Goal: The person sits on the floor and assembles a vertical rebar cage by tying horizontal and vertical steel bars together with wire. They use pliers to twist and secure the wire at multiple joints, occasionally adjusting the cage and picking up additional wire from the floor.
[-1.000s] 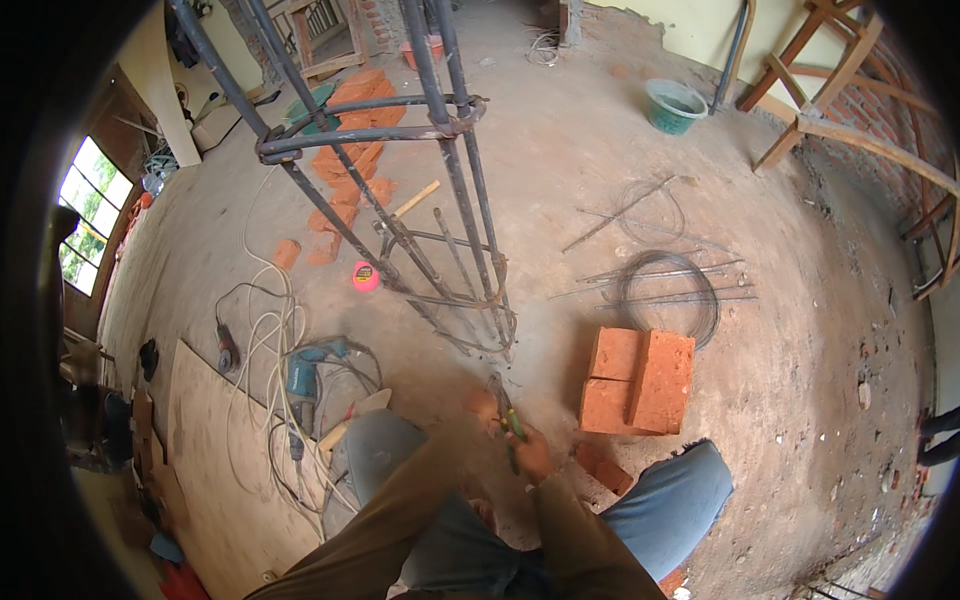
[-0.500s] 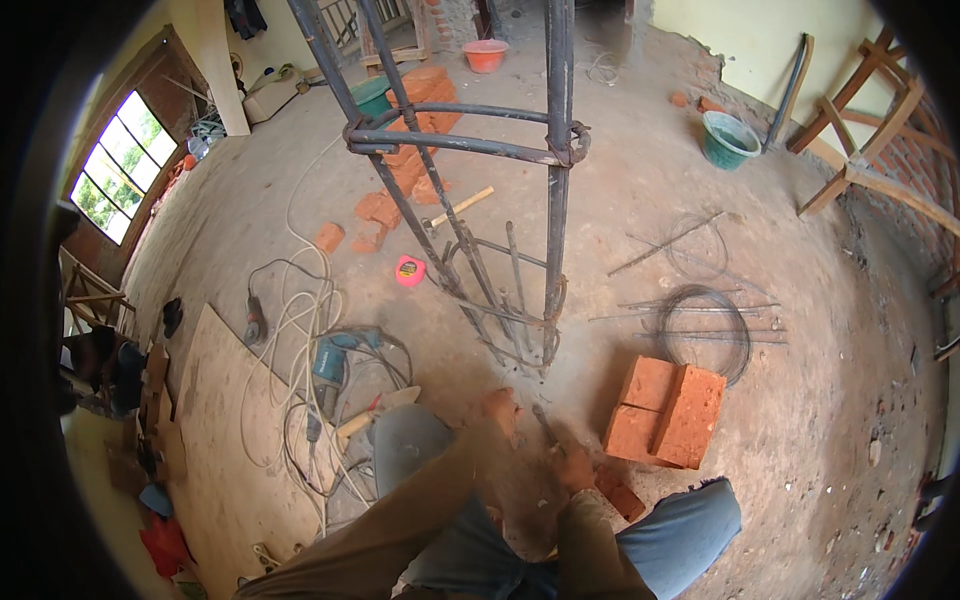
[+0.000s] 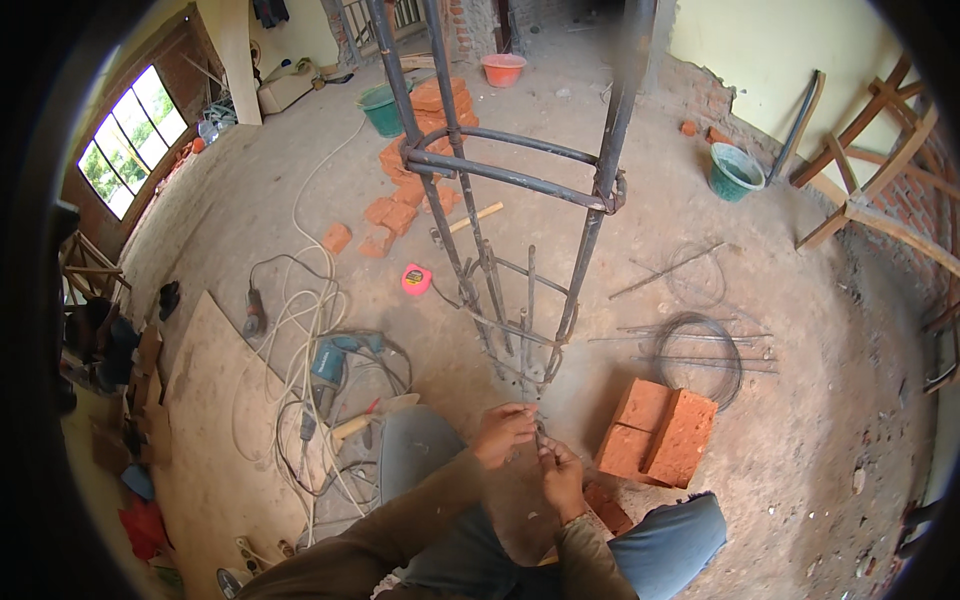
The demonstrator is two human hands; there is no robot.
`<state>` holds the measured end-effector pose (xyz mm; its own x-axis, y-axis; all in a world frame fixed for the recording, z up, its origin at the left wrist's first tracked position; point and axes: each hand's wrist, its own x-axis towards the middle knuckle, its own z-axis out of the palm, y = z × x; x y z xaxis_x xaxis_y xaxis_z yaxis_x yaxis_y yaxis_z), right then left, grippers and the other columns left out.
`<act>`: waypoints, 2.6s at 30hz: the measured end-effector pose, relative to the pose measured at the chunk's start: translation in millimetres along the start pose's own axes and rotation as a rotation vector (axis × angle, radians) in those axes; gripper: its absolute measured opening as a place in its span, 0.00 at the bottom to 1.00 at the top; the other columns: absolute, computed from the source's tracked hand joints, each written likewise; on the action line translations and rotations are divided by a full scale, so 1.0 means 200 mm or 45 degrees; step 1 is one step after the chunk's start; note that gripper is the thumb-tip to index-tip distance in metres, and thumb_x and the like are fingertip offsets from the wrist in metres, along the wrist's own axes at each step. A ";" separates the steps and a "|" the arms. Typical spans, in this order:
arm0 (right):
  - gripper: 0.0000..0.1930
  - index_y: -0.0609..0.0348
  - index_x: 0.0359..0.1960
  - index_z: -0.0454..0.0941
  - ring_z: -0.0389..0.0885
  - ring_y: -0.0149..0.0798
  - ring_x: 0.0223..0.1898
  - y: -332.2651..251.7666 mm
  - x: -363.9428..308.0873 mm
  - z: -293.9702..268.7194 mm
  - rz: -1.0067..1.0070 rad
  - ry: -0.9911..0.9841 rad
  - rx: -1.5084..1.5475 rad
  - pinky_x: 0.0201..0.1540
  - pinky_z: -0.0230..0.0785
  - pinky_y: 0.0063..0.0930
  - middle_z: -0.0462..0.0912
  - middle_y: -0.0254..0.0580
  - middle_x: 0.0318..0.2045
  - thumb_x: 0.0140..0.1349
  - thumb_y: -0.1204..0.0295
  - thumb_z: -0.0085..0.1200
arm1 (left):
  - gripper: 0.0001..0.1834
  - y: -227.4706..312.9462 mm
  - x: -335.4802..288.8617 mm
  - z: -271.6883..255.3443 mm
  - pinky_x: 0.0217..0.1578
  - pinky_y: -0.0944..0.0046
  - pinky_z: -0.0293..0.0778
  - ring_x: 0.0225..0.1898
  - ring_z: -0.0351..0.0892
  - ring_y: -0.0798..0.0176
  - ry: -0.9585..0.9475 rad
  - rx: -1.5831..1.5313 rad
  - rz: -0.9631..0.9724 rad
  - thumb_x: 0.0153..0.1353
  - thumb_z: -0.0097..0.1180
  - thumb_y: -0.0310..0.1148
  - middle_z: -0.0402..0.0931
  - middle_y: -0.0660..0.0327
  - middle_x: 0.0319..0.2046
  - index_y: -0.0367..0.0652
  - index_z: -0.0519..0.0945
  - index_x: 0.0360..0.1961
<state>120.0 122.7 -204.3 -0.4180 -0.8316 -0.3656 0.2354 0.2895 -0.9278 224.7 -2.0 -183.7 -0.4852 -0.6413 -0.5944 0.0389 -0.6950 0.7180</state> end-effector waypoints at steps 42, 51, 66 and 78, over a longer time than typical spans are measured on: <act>0.47 0.53 0.67 0.59 0.68 0.60 0.62 0.63 0.10 -0.17 0.419 0.004 -1.676 0.61 0.62 0.57 0.69 0.54 0.61 0.49 0.50 0.69 | 0.05 -0.03 -0.06 -0.13 0.36 0.67 0.73 0.30 0.76 0.71 0.528 0.476 0.827 0.63 0.55 0.25 0.80 0.59 0.28 0.36 0.81 0.37; 0.41 0.54 0.60 0.66 0.72 0.58 0.57 0.71 0.24 -0.09 0.311 0.116 -1.945 0.53 0.70 0.53 0.72 0.55 0.58 0.47 0.47 0.66 | 0.09 -0.03 -0.12 -0.11 0.40 0.66 0.74 0.36 0.78 0.69 0.513 0.463 0.836 0.65 0.54 0.29 0.81 0.57 0.35 0.33 0.79 0.39; 0.28 0.56 0.54 0.74 0.81 0.58 0.42 0.22 0.10 -0.15 0.191 -0.522 -1.465 0.47 0.74 0.49 0.81 0.58 0.43 0.54 0.56 0.63 | 0.09 -0.04 -0.21 -0.08 0.38 0.65 0.74 0.34 0.78 0.68 0.654 0.570 0.894 0.64 0.55 0.29 0.80 0.59 0.31 0.36 0.81 0.41; 0.28 0.61 0.61 0.64 0.77 0.32 0.27 -1.06 -0.63 -0.42 0.452 -0.569 -0.729 0.27 0.71 0.26 0.77 0.38 0.31 0.57 0.76 0.55 | 0.09 0.22 -0.68 0.11 0.27 0.65 0.76 0.26 0.80 0.65 0.732 -0.108 0.338 0.68 0.52 0.30 0.80 0.55 0.31 0.33 0.78 0.41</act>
<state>49.2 205.3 32.5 0.0159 -0.7203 -0.6935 -0.2486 0.6689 -0.7005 273.0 62.7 -63.6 0.0955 -0.8508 -0.5167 0.1742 -0.4968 0.8502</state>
